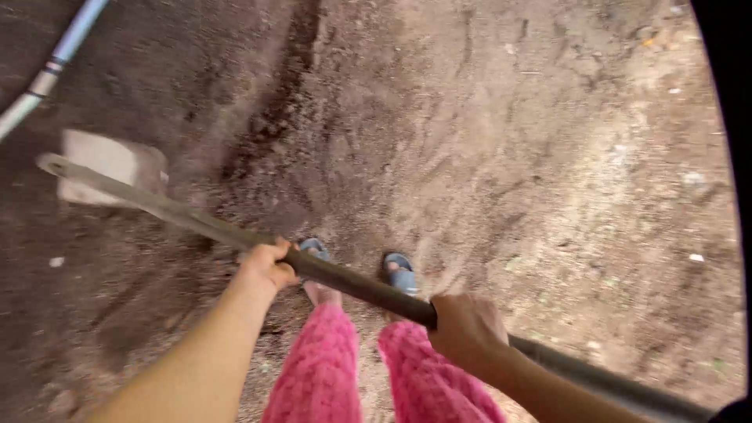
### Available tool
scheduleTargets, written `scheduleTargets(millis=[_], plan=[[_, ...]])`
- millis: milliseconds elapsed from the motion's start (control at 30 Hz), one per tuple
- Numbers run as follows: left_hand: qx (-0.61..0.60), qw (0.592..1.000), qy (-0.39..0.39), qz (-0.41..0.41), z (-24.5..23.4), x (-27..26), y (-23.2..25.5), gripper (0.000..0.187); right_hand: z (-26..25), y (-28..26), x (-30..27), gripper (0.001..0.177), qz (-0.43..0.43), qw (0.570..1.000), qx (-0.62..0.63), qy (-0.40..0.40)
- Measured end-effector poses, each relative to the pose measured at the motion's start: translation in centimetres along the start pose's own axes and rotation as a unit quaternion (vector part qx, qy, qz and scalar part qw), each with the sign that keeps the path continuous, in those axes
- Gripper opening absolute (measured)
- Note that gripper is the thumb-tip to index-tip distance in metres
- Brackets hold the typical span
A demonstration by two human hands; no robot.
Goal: The person uses a hoe to dig and loosen soil in a garden area. They repeatedly strike the ground and pull the soil backward to create a furrow or trench.
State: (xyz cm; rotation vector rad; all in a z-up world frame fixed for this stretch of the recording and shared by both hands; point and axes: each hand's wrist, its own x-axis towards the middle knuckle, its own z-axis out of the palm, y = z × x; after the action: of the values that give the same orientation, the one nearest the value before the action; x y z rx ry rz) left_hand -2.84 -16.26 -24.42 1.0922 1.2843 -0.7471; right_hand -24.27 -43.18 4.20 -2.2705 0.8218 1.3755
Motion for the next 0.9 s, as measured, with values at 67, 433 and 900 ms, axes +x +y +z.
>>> scheduleTargets(millis=[67, 433, 900], plan=[[-0.097, 0.988, -0.057, -0.104, 0.3, 11.5, -9.5, 0.034, 1.7, 4.1, -1.9, 0.019, 0.054, 0.997, -0.046, -0.003], [0.003, 0.998, 0.003, -0.066, 3.9, -6.3, -10.8, 0.03, 8.0, 12.1, 2.9, 0.014, 0.051, 0.997, -0.055, -0.001], [0.087, 0.992, -0.007, -0.094, 2.9, 9.3, -1.5, 0.041, 1.8, 1.9, 1.2, 0.023, -0.013, 0.999, -0.033, 0.038]])
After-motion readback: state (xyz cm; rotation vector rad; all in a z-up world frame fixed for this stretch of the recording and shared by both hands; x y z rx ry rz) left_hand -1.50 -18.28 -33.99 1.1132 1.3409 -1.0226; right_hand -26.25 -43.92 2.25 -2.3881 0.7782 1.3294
